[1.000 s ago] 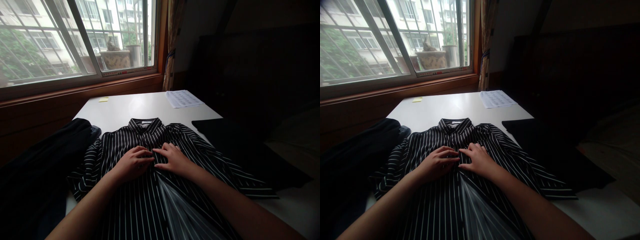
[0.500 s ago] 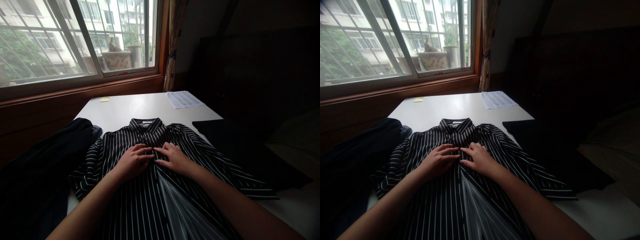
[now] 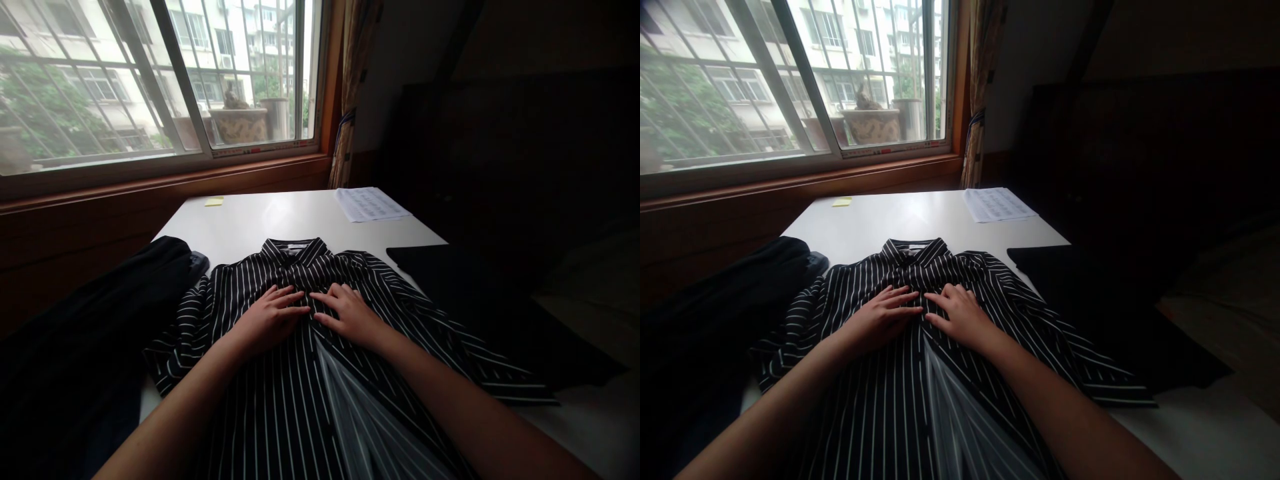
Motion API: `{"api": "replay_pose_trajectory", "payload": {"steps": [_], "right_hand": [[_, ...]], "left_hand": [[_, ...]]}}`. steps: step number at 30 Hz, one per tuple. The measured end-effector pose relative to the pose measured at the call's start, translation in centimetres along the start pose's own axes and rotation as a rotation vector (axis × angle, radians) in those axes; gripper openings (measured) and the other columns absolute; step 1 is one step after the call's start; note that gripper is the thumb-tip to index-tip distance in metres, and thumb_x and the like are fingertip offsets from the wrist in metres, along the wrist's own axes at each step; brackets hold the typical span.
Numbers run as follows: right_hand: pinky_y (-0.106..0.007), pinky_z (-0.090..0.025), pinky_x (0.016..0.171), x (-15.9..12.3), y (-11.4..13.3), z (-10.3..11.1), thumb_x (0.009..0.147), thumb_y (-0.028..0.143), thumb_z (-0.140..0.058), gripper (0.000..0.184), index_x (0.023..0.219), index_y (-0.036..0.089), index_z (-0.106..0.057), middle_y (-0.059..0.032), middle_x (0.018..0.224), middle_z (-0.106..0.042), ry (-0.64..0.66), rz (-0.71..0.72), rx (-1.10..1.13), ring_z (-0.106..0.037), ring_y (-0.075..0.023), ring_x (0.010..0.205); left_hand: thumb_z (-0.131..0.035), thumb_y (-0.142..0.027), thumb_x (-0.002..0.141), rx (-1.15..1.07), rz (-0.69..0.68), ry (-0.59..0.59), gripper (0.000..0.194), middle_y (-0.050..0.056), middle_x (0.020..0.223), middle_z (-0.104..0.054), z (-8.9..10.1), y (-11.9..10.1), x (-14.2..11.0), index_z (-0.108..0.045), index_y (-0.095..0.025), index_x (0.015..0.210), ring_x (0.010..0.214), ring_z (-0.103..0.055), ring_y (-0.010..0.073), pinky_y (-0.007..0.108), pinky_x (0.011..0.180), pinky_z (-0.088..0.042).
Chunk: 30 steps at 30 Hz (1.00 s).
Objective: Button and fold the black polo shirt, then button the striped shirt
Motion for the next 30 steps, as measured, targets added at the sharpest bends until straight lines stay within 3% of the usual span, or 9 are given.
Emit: {"api": "replay_pose_trajectory", "payload": {"steps": [10,19,26,30], "right_hand": [[-0.037,-0.04,0.088,2.7,-1.3,-0.3,0.1,0.036,-0.049,0.037,0.135,0.031,-0.058,-0.0054,0.104,-0.058,-0.041,0.052,-0.047,-0.052,-0.0225,0.1],[-0.033,-0.042,0.092,5.7,-4.0,0.2,0.099,0.021,-0.047,0.027,0.119,0.021,-0.066,-0.005,0.098,-0.064,-0.116,0.154,0.125,-0.056,-0.019,0.098],[-0.033,-0.043,0.086,5.3,-3.6,0.7,0.1,0.029,-0.047,0.018,0.094,0.018,-0.06,-0.0046,0.09,-0.061,-0.175,0.103,0.097,-0.053,-0.0193,0.089],[-0.034,-0.04,0.091,5.1,-3.3,0.8,0.1,0.028,-0.047,0.021,0.085,0.02,-0.059,-0.0042,0.09,-0.061,-0.173,0.126,0.074,-0.052,-0.0193,0.091]], "left_hand": [[-0.056,-0.008,0.088,0.007,-0.032,0.003,0.053,0.003,0.147,-0.051,-0.1,2.5,0.7,-0.058,-0.035,0.133,0.141,-0.04,0.0268,0.06,0.113,-0.033],[-0.056,-0.009,0.089,0.08,-0.067,-0.024,0.052,0.004,0.146,-0.052,-0.5,5.2,2.7,-0.057,-0.034,0.134,0.139,-0.043,0.0266,0.056,0.113,-0.036],[-0.055,-0.009,0.09,0.154,-0.118,-0.069,0.05,0.004,0.142,-0.054,0.4,5.0,3.1,-0.058,-0.033,0.134,0.132,-0.048,0.024,0.048,0.107,-0.046],[-0.057,-0.012,0.091,0.262,-0.058,-0.043,0.049,0.005,0.14,-0.054,0.6,3.8,3.1,-0.057,-0.035,0.134,0.12,-0.055,0.0241,0.046,0.099,-0.051]]}}
Point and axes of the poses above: each hand's wrist, its own x-axis towards the middle knuckle, its own z-axis out of the back of the hand, y = z × x, the point moved 3 cm from there along x, towards the middle knuckle
